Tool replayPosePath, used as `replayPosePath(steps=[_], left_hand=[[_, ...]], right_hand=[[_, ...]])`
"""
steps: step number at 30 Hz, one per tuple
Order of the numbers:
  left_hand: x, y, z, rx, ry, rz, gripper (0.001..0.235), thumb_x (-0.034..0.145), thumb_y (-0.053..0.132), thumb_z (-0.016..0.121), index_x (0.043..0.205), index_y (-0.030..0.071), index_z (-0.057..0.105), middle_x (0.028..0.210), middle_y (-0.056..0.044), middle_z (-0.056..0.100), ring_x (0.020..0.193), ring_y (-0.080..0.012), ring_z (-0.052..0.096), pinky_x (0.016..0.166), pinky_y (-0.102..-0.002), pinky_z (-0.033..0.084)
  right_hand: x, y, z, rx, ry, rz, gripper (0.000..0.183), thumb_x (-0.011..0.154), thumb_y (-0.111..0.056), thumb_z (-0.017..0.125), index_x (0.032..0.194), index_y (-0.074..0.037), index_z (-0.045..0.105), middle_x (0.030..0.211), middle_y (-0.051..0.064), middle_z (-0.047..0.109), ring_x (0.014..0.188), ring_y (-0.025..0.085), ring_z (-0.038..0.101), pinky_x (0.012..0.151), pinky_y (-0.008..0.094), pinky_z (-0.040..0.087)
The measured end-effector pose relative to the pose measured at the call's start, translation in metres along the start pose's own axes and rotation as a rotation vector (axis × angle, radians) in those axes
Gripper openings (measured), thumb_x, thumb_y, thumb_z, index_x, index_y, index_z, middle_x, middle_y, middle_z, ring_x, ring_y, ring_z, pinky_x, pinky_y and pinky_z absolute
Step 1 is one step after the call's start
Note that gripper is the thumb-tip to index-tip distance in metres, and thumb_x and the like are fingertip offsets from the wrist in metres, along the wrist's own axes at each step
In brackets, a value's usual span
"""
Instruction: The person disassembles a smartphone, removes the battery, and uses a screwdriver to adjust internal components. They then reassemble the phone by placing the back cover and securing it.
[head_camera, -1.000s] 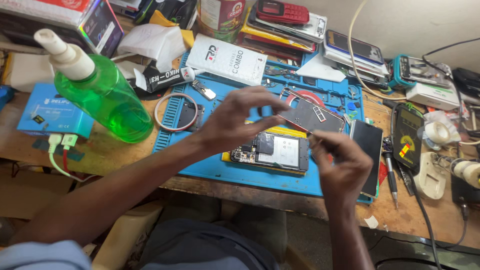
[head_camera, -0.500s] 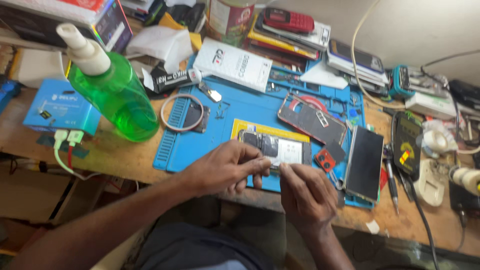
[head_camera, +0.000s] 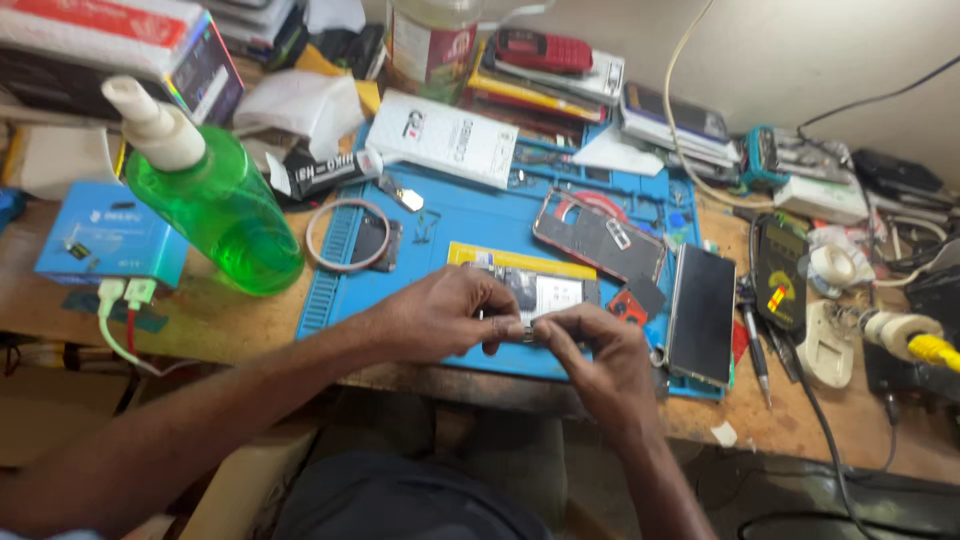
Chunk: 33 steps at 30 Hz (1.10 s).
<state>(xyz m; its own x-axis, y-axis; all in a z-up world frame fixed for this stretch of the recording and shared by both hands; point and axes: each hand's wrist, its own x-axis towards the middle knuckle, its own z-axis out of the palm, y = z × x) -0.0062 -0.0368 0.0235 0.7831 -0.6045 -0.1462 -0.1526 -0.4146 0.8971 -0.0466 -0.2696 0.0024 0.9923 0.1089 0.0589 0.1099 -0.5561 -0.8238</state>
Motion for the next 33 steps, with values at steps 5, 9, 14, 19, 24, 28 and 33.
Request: replayPosePath(steps=[5,9,14,19,24,28,33], left_hand=[[-0.003,-0.012,-0.005,0.281,0.247,0.331,0.024,0.09,0.027,0.076,0.103,0.007,0.074,0.093,-0.01,0.074,0.084,-0.0246,0.071,0.072,-0.039,0.055],[-0.017,-0.03,-0.013,0.535,0.419,0.514,0.027,0.085,0.021,0.076,0.108,0.008,0.069,0.107,-0.01,0.07,0.103,-0.031,0.067,0.088,-0.044,0.054],[-0.024,-0.044,-0.007,0.575,0.365,0.566,0.035,0.084,0.02,0.076,0.115,0.007,0.067,0.119,-0.009,0.068,0.114,-0.0305,0.063,0.095,-0.045,0.049],[-0.023,-0.051,-0.006,0.58,0.325,0.564,0.04,0.083,0.021,0.076,0.119,0.007,0.066,0.124,-0.01,0.066,0.118,-0.0305,0.061,0.098,-0.045,0.047],[-0.024,-0.053,-0.01,0.573,0.302,0.589,0.042,0.082,0.02,0.078,0.12,0.006,0.066,0.125,-0.009,0.065,0.118,-0.0301,0.061,0.099,-0.045,0.048],[-0.023,-0.053,-0.012,0.574,0.3,0.615,0.044,0.08,0.02,0.079,0.12,0.007,0.066,0.124,-0.009,0.065,0.118,-0.0296,0.062,0.099,-0.044,0.048],[-0.021,-0.051,-0.014,0.612,0.27,0.639,0.043,0.08,0.025,0.08,0.117,0.007,0.066,0.123,-0.008,0.064,0.118,-0.0287,0.061,0.098,-0.044,0.048]], right_hand=[[0.013,0.004,-0.003,0.144,-0.016,0.105,0.019,0.09,-0.018,0.078,0.097,-0.001,0.082,0.08,0.005,0.078,0.074,0.009,0.067,0.066,0.026,0.054],[0.017,0.009,0.0,0.148,0.016,0.113,0.02,0.086,-0.017,0.078,0.1,-0.003,0.081,0.081,0.002,0.08,0.073,0.007,0.069,0.066,0.023,0.055],[0.014,0.004,0.015,-0.058,0.127,0.05,0.013,0.086,-0.016,0.079,0.089,-0.004,0.081,0.083,0.002,0.076,0.07,0.011,0.063,0.063,0.028,0.051],[0.015,0.005,0.032,-0.042,0.193,-0.08,0.011,0.084,-0.013,0.079,0.084,-0.003,0.076,0.094,0.005,0.063,0.085,0.013,0.061,0.072,0.027,0.052],[0.018,0.01,0.038,-0.147,0.194,-0.112,0.013,0.082,-0.014,0.08,0.083,-0.001,0.078,0.095,0.006,0.061,0.091,0.018,0.061,0.079,0.034,0.051],[0.022,0.011,0.04,-0.201,0.18,-0.075,0.014,0.08,-0.017,0.079,0.081,-0.003,0.078,0.095,0.007,0.063,0.092,0.019,0.063,0.078,0.036,0.054],[0.024,0.009,0.042,-0.234,0.179,-0.032,0.013,0.079,-0.017,0.079,0.08,-0.004,0.079,0.095,0.008,0.063,0.093,0.02,0.064,0.078,0.036,0.055]])
